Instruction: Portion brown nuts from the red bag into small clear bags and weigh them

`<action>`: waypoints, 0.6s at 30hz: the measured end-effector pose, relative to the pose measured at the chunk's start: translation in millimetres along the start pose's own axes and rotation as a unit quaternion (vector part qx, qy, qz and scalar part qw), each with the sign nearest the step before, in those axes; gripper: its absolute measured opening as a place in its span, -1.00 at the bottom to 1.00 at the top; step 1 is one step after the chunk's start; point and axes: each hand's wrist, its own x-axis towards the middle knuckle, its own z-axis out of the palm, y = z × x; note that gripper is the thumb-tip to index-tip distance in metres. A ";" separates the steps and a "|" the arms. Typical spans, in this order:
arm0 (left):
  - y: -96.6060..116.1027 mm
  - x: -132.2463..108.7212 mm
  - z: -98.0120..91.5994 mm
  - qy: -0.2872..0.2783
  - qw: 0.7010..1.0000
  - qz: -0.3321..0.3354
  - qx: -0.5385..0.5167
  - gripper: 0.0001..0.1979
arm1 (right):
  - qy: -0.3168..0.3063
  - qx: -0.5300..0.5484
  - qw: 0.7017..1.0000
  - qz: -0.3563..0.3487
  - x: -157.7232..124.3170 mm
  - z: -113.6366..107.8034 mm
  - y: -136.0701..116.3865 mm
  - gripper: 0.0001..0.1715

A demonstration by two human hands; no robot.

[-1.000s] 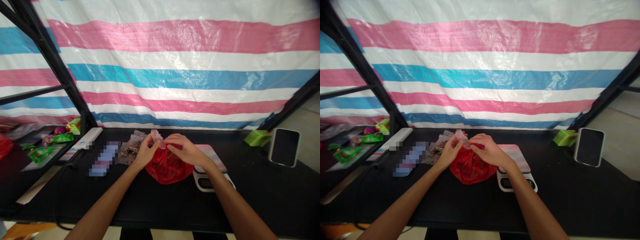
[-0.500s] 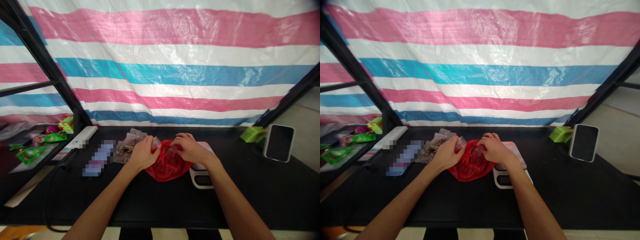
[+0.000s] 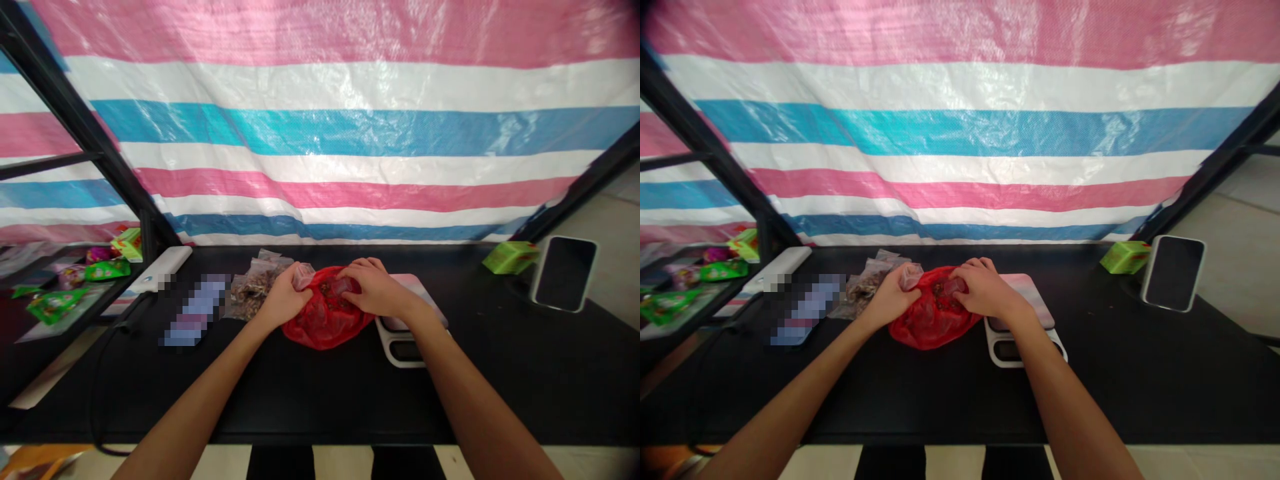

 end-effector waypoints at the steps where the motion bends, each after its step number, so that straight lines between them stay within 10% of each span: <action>1: -0.4 1.6 -0.1 0.009 0.999 -0.008 -0.035 -0.81 | 0.002 -0.004 1.000 0.004 -0.2 -0.4 2.4 -0.69; 8: -5.9 5.9 -2.2 0.077 0.989 -0.070 -0.104 -0.78 | 0.030 -0.022 0.999 0.029 -0.7 0.9 12.2 -0.66; 18: -12.3 3.6 1.5 -0.030 0.998 -0.040 -0.041 -0.72 | 0.058 -0.040 0.997 -0.011 1.3 10.0 -7.4 -0.59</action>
